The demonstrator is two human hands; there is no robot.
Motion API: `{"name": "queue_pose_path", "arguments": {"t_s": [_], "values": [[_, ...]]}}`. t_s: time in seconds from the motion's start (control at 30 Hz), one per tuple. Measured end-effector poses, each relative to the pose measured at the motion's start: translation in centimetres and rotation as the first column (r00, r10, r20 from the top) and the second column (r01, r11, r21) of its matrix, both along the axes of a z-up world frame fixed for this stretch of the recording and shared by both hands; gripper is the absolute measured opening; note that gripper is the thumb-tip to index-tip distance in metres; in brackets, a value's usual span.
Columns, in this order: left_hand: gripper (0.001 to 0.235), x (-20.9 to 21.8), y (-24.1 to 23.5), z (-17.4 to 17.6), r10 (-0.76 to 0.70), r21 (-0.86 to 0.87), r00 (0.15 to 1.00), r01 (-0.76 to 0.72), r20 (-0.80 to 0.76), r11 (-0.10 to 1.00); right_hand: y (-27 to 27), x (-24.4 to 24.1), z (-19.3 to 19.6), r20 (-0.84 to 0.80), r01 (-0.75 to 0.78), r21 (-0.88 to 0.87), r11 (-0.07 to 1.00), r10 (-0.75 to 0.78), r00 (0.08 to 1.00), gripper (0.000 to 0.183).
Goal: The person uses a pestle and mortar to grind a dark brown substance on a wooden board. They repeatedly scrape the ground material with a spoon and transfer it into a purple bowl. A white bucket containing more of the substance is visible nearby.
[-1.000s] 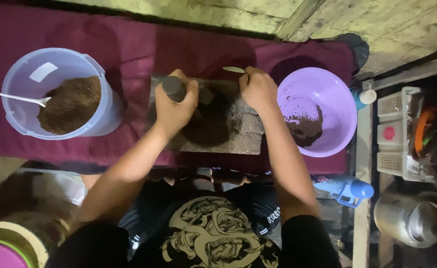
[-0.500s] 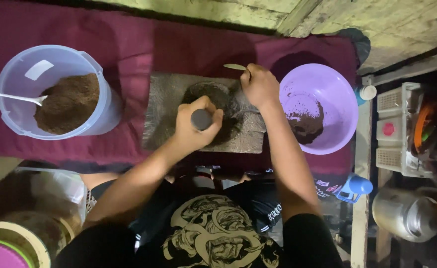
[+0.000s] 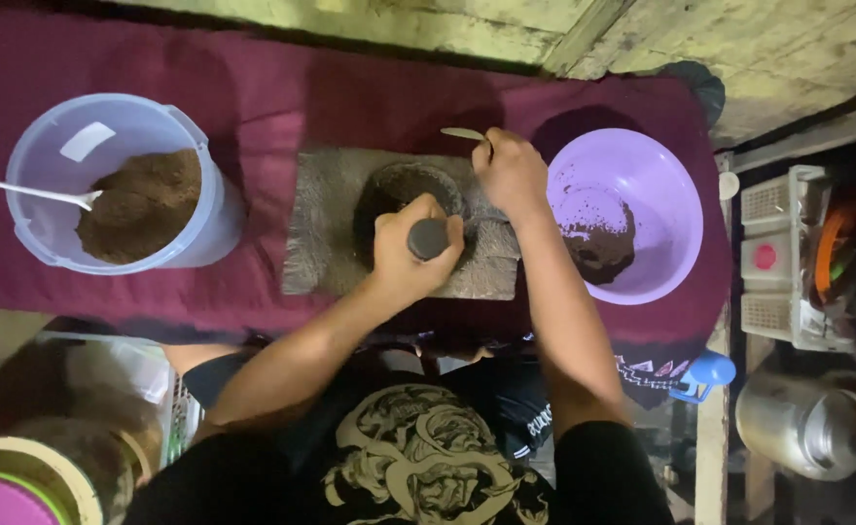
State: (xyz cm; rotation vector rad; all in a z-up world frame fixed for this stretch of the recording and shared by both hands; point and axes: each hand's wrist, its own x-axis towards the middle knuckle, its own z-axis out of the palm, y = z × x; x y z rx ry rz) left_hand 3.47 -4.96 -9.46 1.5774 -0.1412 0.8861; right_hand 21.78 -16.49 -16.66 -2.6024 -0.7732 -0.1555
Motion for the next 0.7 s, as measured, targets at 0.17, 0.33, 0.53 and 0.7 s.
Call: {"name": "queue_pose_path", "arguments": {"t_s": [0.17,0.33,0.53,0.7], "values": [[0.029,-0.1,0.9,4.1,0.02,0.007,1.0,-0.02,0.005,1.0,0.2,-0.3,1.3,-0.012,0.003,0.016,1.0,-0.003,1.0,0.023],[0.032,-0.2,1.5,7.1,0.0,-0.035,0.998,0.002,0.065,0.999,0.1,0.0,1.0,-0.026,-0.031,0.015,0.999,0.032,0.999,0.027],[0.026,3.8,1.2,1.3,-0.026,0.019,1.0,0.027,-0.013,0.999,0.1,0.2,0.7,-0.076,0.036,-0.033,0.999,-0.038,0.996,0.028],[0.021,2.1,1.6,4.9,-0.015,0.085,0.998,0.02,-0.061,0.996,0.2,0.0,0.9,-0.109,0.034,-0.035,0.999,-0.038,0.993,0.023]]}}
